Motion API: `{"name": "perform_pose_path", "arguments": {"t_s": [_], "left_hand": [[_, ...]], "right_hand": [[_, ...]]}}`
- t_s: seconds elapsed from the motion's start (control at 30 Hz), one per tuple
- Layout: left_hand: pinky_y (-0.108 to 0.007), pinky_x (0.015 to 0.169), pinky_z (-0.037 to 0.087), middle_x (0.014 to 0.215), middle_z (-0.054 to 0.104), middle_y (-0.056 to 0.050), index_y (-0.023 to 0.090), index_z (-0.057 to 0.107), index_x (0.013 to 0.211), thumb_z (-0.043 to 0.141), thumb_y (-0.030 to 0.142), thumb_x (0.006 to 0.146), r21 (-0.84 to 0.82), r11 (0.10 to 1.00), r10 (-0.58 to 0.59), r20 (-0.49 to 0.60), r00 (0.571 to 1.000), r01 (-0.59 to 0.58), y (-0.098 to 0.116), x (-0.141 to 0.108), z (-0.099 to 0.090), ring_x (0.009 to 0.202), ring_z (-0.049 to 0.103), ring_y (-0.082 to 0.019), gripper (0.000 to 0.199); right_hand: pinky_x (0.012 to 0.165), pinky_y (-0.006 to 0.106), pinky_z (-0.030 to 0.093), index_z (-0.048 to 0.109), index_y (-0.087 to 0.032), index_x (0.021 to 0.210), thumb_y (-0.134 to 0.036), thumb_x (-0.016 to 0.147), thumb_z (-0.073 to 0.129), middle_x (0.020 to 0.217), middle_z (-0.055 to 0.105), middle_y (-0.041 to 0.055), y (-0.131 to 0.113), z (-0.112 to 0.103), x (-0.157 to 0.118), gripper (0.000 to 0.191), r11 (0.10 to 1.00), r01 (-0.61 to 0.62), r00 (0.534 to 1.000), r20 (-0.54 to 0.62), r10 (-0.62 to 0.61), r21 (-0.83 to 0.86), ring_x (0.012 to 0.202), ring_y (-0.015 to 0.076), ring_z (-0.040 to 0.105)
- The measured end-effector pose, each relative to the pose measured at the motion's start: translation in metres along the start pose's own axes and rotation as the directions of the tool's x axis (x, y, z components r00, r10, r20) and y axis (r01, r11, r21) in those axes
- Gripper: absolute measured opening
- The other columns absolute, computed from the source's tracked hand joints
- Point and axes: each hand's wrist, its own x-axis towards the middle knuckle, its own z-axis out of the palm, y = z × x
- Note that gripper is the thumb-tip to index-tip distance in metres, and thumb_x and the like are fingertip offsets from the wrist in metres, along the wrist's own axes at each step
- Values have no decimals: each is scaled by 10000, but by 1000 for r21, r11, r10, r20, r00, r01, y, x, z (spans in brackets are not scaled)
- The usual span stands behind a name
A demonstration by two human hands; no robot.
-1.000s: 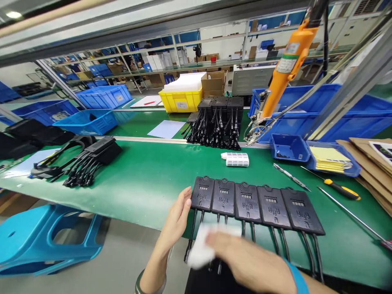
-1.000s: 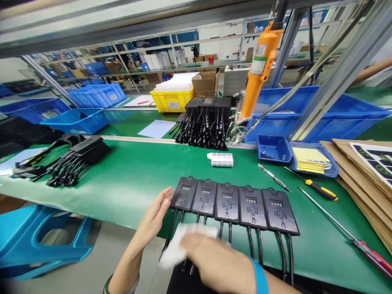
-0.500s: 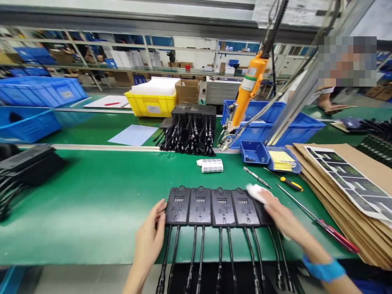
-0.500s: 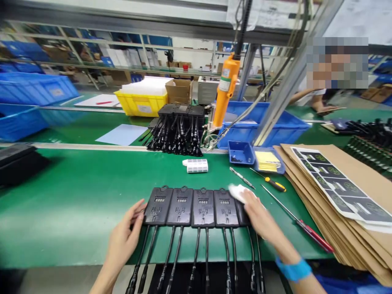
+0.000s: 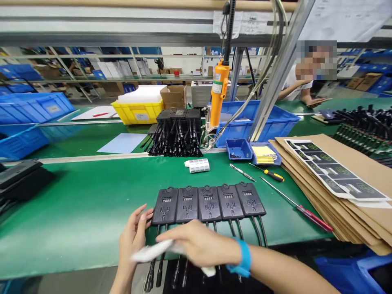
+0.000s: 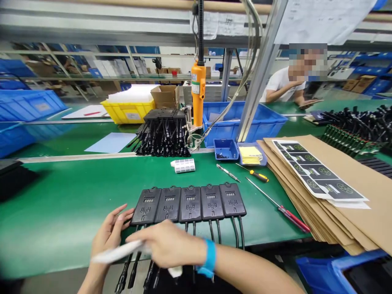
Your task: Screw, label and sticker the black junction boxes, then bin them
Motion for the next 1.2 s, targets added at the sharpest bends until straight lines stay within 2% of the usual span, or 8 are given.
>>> {"name": "perform_pose_path", "arguments": {"t_s": [0.13,0.23,0.37,0.5,0.6,0.93,1.1,1.2], "left_hand": [[-448,883,565,1082,709,-136,165,570,1185,558,657,805,15,1000,7,3,1000,-7,-3,1,1,1016,681,-288,621],[-418,856,572,1047,718,-134,158,564,1177,553,626,815,0,1000,25,0,1000,-25,-2,0,3,969,696,-269,592],[-403,851,567,1024,726,-123,167,548,1170,509,566,855,6,999,51,-10,999,-51,0,-3,5,930,710,-249,510],[-394,850,567,1012,733,-105,180,532,1187,465,496,902,36,998,58,7,998,-59,-4,-4,5,935,713,-236,431],[-386,860,563,1026,732,-97,191,515,1219,436,439,936,65,995,70,21,997,-71,-8,-5,5,950,710,-227,385],[-382,832,563,1068,719,-99,191,294,1442,310,545,995,0,999,46,45,998,-46,-5,-12,0,941,703,-225,570],[-401,790,544,1238,625,-160,181,203,1488,237,688,943,35,993,114,15,993,-114,-5,-12,-5,903,695,-249,745],[-426,833,532,1254,607,-179,182,231,1478,214,707,934,-1,995,104,2,995,-104,-5,-11,-6,956,683,-264,757]], "right_hand": [[891,378,538,607,-259,1306,-277,934,471,1222,687,41,4,-74,-79,397,950,-239,893,-339,295,199,1030,233,673],[1055,478,427,518,-233,1396,-441,956,429,1422,534,75,40,-107,-127,496,897,-441,768,-515,379,3,1281,307,517],[1101,667,233,460,-183,1440,-628,870,460,1539,334,141,115,-98,-148,723,716,-416,896,-389,215,-561,1431,411,217],[1110,681,189,317,-92,1500,-672,886,382,1558,246,217,154,-64,-121,847,473,-346,922,-386,14,-810,1443,406,178],[1115,661,218,237,-101,1527,-660,900,376,1561,245,219,147,-44,-80,852,452,-280,943,-331,-36,-847,1449,395,171],[1152,597,230,237,20,1496,-553,869,548,1564,125,284,71,30,72,904,688,-24,1000,-30,3,-725,1458,392,58],[1183,509,245,367,-48,1459,-134,881,453,1550,294,197,56,42,89,591,824,190,977,189,-103,-534,1459,275,209],[1193,448,251,433,-104,1429,-7,844,306,1488,442,121,51,39,81,607,896,271,950,250,-189,-352,1414,179,343]]}}
